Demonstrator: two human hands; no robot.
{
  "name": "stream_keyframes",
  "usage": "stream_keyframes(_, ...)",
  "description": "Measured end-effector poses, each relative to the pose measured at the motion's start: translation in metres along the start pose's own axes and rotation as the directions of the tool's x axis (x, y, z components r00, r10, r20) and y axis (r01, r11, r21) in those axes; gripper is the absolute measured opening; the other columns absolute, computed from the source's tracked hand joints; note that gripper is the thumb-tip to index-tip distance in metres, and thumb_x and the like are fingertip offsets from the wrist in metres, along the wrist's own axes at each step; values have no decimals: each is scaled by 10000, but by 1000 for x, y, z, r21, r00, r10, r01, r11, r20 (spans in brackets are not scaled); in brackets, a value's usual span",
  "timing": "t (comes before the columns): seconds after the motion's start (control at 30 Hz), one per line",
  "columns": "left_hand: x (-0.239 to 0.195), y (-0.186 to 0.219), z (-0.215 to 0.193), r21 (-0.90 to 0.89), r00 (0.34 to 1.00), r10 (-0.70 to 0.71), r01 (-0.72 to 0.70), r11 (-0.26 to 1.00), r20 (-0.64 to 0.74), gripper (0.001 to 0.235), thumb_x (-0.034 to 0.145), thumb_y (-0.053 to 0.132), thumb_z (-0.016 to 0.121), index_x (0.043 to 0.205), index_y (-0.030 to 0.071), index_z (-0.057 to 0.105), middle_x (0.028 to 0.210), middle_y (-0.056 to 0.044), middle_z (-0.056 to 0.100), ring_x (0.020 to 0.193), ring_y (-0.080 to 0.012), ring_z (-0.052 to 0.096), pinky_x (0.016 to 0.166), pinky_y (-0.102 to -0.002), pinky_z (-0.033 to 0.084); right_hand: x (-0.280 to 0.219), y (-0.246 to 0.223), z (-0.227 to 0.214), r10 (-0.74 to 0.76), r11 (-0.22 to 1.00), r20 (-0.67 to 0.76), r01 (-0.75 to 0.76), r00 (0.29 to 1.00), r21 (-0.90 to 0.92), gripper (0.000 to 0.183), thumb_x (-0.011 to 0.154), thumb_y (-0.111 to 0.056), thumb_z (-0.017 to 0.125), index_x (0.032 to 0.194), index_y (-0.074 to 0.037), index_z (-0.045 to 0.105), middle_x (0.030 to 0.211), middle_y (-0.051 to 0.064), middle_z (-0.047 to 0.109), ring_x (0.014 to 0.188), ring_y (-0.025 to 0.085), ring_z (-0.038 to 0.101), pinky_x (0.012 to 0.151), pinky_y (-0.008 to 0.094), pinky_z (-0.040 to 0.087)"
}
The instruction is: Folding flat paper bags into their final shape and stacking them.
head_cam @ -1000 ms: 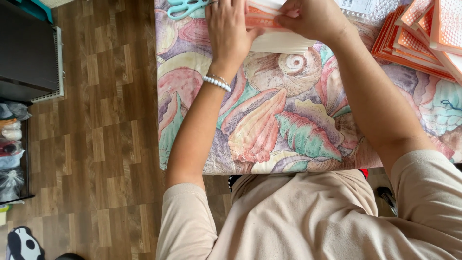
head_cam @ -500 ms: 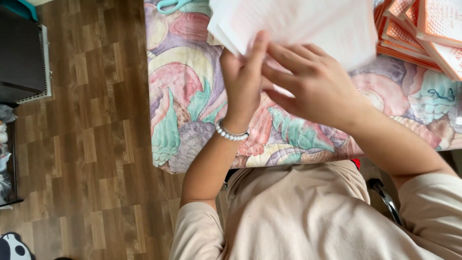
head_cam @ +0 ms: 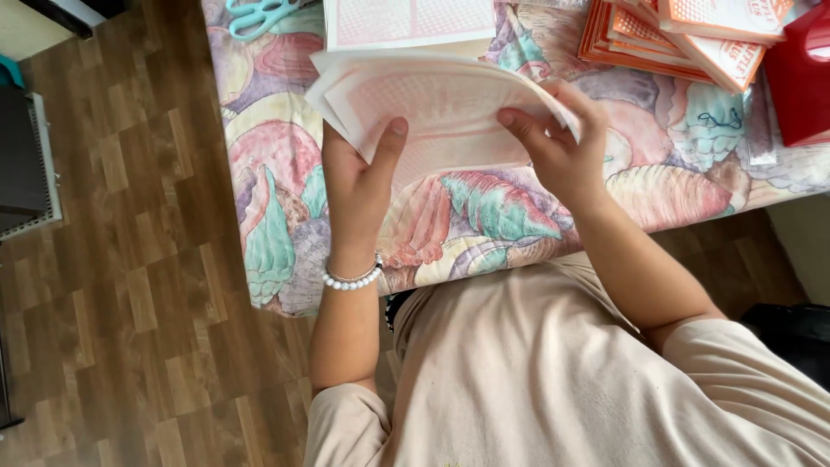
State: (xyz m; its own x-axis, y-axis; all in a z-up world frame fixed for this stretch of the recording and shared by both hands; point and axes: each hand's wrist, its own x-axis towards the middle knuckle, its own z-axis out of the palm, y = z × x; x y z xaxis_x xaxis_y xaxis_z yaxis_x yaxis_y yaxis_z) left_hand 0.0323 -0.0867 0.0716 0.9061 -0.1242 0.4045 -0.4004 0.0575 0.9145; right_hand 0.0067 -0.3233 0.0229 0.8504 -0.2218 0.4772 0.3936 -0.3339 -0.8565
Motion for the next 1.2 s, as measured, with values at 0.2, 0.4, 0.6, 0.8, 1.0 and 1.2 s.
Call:
stream_keyframes(0.2,-26,-25,21,-2,986,72,-73,997,-152,467,1022,212,704,1423,109,488,1275,-49,556,1232,-113,461,1171,-404,382,-17,62,15,-128,936,-47,136,991,325,254,941,79,815,1131,49,650,979,144,687,968,189,660,932,436,575)
stream_keyframes(0.4,-25,-14,19,50,980,38,-29,998,-195,516,1010,339,684,1434,175,439,1488,-121,505,1312,-286,578,1075,-400,558,-13,22,4,-110,981,-19,112,994,159,281,959,-47,813,1154,43,633,1219,164,578,1166,272,590,1019,364,489)
stream_keyframes(0.6,-28,-34,26,-40,952,78,-94,995,-296,426,990,255,709,1329,121,488,1227,-58,575,1106,-185,624,956,-305,561,-16,7,4,-157,978,52,148,986,148,237,1035,33,740,1204,15,574,1034,154,658,947,236,656,849,336,566)
stream_keyframes(0.8,-29,-26,27,132,978,73,-47,990,-198,296,1075,335,520,1240,94,473,1100,-59,584,1042,-200,620,943,-331,529,-18,28,3,-109,982,20,105,994,159,176,1070,-117,710,1176,-19,609,1076,88,603,986,199,572,862,302,452)
stream_keyframes(1.0,-24,-31,28,71,966,66,-50,996,-250,262,1103,347,442,1203,108,482,1125,-46,558,1061,-170,564,970,-326,464,-20,35,0,-92,992,27,89,995,93,206,1071,-139,719,1130,44,646,1096,132,598,1017,248,595,867,354,464)
stream_keyframes(1.2,-24,-29,28,99,968,44,-20,995,-247,308,1112,384,395,1210,117,517,1127,-46,526,1033,-174,529,939,-292,411,-17,20,3,-135,980,47,127,990,154,133,1026,93,682,1122,26,620,1036,145,647,933,224,628,810,301,504)
